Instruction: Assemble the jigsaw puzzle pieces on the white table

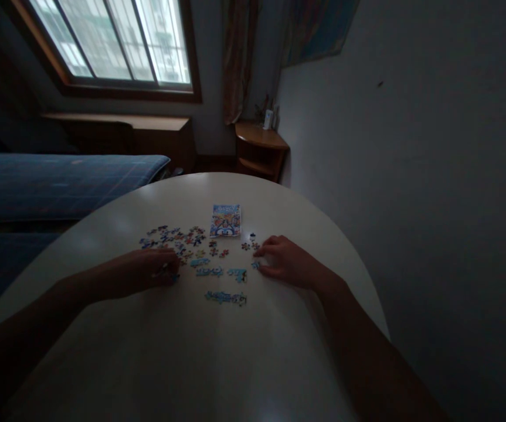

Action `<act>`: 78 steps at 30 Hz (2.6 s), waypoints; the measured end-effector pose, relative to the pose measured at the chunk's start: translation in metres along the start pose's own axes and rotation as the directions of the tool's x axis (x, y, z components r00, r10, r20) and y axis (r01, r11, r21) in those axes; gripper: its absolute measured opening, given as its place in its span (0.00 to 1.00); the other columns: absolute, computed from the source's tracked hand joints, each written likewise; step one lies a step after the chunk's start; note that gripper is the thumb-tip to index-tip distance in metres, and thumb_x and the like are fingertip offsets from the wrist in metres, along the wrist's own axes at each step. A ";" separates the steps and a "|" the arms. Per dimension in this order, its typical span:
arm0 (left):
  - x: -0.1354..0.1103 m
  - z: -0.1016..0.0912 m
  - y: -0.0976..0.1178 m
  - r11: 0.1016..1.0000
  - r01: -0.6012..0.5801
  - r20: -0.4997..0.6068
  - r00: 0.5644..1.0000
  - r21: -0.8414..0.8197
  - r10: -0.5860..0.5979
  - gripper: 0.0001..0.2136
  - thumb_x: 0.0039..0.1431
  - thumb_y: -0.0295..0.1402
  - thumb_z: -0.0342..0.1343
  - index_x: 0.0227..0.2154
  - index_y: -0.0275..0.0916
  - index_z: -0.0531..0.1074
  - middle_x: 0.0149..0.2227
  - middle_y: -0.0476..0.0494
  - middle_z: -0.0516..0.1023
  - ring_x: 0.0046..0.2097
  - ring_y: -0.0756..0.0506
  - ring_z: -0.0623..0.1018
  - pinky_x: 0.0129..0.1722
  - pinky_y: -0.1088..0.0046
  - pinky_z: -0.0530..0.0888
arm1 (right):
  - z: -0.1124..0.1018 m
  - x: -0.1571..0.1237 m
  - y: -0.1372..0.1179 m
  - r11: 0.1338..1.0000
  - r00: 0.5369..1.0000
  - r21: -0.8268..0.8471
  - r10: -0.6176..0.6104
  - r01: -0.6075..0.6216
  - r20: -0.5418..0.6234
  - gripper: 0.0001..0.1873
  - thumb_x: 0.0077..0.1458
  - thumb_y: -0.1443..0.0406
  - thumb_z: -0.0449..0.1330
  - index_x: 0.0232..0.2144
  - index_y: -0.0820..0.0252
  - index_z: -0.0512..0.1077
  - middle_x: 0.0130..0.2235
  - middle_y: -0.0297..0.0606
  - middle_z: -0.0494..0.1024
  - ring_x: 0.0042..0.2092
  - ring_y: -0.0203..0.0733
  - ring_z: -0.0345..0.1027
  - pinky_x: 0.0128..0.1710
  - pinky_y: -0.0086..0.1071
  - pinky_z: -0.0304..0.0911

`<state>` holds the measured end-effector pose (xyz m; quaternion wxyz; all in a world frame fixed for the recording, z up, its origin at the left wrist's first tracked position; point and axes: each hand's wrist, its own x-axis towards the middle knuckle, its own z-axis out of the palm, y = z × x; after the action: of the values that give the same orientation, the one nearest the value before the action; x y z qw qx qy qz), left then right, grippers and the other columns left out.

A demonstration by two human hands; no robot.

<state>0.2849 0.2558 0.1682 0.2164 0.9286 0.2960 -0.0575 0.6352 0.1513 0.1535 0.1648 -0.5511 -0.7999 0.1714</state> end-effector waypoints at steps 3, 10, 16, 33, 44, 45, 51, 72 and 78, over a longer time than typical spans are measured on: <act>0.003 0.003 0.002 0.997 0.007 -0.045 0.999 0.077 -0.003 0.03 0.60 0.32 0.53 0.35 0.40 0.71 0.38 0.44 0.76 0.38 0.44 0.76 0.36 0.71 0.68 | 0.003 0.002 -0.003 1.000 1.000 -0.021 -0.016 0.016 0.002 0.13 0.56 0.62 0.64 0.44 0.51 0.77 0.47 0.42 0.74 0.50 0.47 0.66 0.53 0.45 0.64; 0.020 0.027 0.047 0.955 -0.154 -0.259 0.940 0.253 0.220 0.10 0.63 0.34 0.55 0.46 0.41 0.70 0.50 0.41 0.75 0.49 0.40 0.75 0.50 0.60 0.71 | 0.005 0.005 -0.003 0.999 1.000 -0.039 -0.021 0.020 -0.020 0.09 0.54 0.63 0.65 0.39 0.51 0.79 0.43 0.41 0.75 0.48 0.46 0.67 0.50 0.43 0.64; 0.029 0.063 0.066 0.911 -0.321 -0.281 0.877 0.260 0.390 0.21 0.65 0.39 0.52 0.59 0.39 0.62 0.62 0.39 0.66 0.61 0.37 0.67 0.59 0.55 0.66 | 0.002 0.009 -0.016 0.990 0.997 -0.117 0.080 -0.078 0.010 0.09 0.49 0.66 0.66 0.36 0.54 0.78 0.44 0.42 0.76 0.49 0.50 0.66 0.51 0.46 0.60; 0.031 0.072 0.062 0.912 -0.363 -0.340 0.847 0.191 0.409 0.24 0.64 0.37 0.52 0.61 0.37 0.60 0.62 0.39 0.67 0.63 0.38 0.65 0.61 0.53 0.65 | 0.001 0.003 -0.029 0.983 0.979 0.085 0.151 -0.164 0.139 0.05 0.50 0.71 0.62 0.32 0.60 0.70 0.34 0.36 0.75 0.34 0.38 0.67 0.34 0.30 0.60; 0.041 0.077 0.060 0.944 -0.329 -0.590 0.757 0.027 0.281 0.13 0.65 0.30 0.52 0.51 0.41 0.68 0.48 0.42 0.79 0.50 0.44 0.77 0.52 0.60 0.74 | 0.024 0.011 -0.044 0.924 0.996 0.374 0.091 -0.078 -0.018 0.06 0.59 0.62 0.60 0.37 0.57 0.75 0.36 0.35 0.80 0.36 0.36 0.71 0.37 0.30 0.63; 0.041 0.077 0.060 0.943 -0.332 -0.607 0.747 0.011 0.270 0.13 0.65 0.30 0.53 0.52 0.41 0.68 0.47 0.43 0.79 0.49 0.44 0.77 0.51 0.61 0.75 | 0.026 0.012 -0.046 0.922 0.995 0.381 0.090 -0.072 -0.031 0.06 0.59 0.62 0.60 0.37 0.57 0.75 0.36 0.35 0.80 0.35 0.36 0.72 0.37 0.30 0.63; 0.048 0.078 0.059 0.924 -0.382 -0.694 0.672 -0.026 0.259 0.08 0.64 0.32 0.57 0.45 0.44 0.73 0.40 0.46 0.81 0.42 0.46 0.79 0.44 0.66 0.76 | 0.031 0.016 -0.054 0.901 0.987 0.430 0.112 -0.054 -0.111 0.08 0.57 0.60 0.63 0.34 0.58 0.71 0.34 0.35 0.78 0.35 0.37 0.71 0.36 0.30 0.63; 0.053 0.068 0.065 0.984 -0.172 -0.553 0.816 0.046 0.169 0.05 0.60 0.35 0.60 0.37 0.42 0.77 0.36 0.45 0.80 0.42 0.43 0.76 0.43 0.63 0.74 | 0.029 0.015 -0.032 0.994 0.999 0.094 -0.054 0.053 0.004 0.13 0.52 0.64 0.68 0.41 0.58 0.77 0.43 0.41 0.76 0.46 0.43 0.69 0.48 0.37 0.64; 0.056 0.072 0.068 0.989 -0.149 -0.521 0.843 0.018 0.137 0.04 0.60 0.32 0.60 0.37 0.42 0.78 0.35 0.47 0.79 0.42 0.42 0.74 0.45 0.62 0.73 | 0.032 0.015 -0.030 0.995 0.998 0.080 -0.062 0.061 0.010 0.13 0.52 0.64 0.69 0.41 0.58 0.77 0.43 0.41 0.76 0.45 0.43 0.69 0.47 0.36 0.64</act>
<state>0.3713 0.2042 0.1148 0.1425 0.9263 0.2742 0.2155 0.5911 0.1520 0.1393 0.1870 -0.5183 -0.8099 0.2014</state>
